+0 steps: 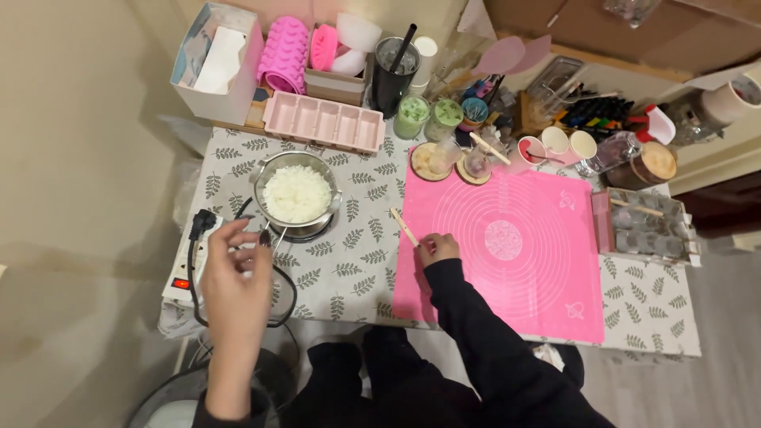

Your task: Melt wax in a pot and prepare candle-making supplies.

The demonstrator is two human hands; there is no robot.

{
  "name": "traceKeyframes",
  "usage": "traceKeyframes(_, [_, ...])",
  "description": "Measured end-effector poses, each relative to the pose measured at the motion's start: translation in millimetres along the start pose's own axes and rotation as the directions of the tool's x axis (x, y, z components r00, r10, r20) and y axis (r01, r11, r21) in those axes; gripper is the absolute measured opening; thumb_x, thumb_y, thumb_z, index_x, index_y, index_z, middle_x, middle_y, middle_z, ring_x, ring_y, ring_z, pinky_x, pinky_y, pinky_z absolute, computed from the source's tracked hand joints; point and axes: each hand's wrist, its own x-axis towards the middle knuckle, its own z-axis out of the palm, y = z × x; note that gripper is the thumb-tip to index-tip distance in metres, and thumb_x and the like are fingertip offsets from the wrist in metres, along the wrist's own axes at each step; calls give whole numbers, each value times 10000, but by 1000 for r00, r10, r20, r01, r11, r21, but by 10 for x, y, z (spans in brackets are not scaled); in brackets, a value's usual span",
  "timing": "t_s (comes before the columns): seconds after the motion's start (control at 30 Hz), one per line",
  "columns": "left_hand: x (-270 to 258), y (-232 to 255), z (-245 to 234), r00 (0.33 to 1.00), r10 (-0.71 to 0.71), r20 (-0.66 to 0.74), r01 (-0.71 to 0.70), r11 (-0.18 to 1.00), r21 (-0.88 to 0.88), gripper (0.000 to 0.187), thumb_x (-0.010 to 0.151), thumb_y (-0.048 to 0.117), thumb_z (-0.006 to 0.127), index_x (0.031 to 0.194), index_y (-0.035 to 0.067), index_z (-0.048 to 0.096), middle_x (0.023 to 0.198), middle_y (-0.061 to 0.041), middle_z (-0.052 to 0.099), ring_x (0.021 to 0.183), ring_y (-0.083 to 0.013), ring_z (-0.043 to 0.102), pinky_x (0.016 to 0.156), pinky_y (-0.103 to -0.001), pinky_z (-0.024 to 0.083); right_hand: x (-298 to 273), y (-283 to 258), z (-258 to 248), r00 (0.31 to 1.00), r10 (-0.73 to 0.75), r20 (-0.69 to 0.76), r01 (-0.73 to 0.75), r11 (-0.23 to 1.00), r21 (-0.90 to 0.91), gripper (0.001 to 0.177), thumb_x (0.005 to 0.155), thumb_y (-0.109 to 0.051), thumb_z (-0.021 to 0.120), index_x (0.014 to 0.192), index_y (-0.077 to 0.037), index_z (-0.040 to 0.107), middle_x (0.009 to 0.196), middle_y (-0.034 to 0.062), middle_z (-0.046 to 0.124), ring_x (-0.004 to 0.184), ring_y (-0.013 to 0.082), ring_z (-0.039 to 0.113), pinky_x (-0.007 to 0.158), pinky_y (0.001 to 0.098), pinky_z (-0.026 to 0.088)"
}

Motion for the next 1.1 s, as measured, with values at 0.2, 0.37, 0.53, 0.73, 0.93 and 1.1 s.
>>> traceKeyframes(0.2, [45,334,361,999,25,-48,-25,1000,-11,379,923,70,655,1289,26,569,1056,-67,693,795,-137,657,649,-289,523,222,-113,352,964,-263,47,267,934,-236,256,769,-227,768,916,-28,706,918,181,623,887,397,604,752,497,532])
traceKeyframes(0.37, [3,536,515,992,-10,-129,9,1000,-10,386,917,75,656,1289,27,566,1051,-66,692,799,-136,653,638,-288,520,199,-264,376,952,-276,135,298,936,-186,212,790,-198,735,885,-12,693,902,199,667,856,397,658,730,486,546])
traceKeyframes(0.53, [-38,553,767,992,-8,-128,10,1000,11,379,918,77,658,1284,31,574,1037,-71,696,782,-143,658,654,-296,520,373,-305,238,973,-161,163,165,986,-9,209,776,-198,739,872,-13,716,845,200,700,805,380,687,712,455,557])
traceKeyframes(0.73, [-136,841,1382,1000,-8,2,8,1000,10,383,921,100,644,1295,50,576,1030,-78,711,796,-155,691,659,-305,537,499,-219,-612,929,143,342,-311,803,509,196,782,-131,690,914,13,670,767,213,718,667,350,721,589,417,576])
traceKeyframes(0.93, [-417,1062,2378,976,206,67,-205,979,-15,376,919,138,665,1270,28,588,1022,-111,706,889,-229,691,795,-358,547,847,-127,-1389,883,199,425,-469,410,782,204,897,-118,612,1014,49,616,753,179,718,551,239,700,460,313,543])
traceKeyframes(1.1, [-936,1356,3149,809,509,294,-468,860,-203,503,812,153,782,1221,-22,548,977,-176,628,902,-321,640,810,-410,526,1197,132,-1241,891,294,347,-442,382,812,199,922,-146,613,1000,37,621,733,169,696,507,223,646,427,314,509])
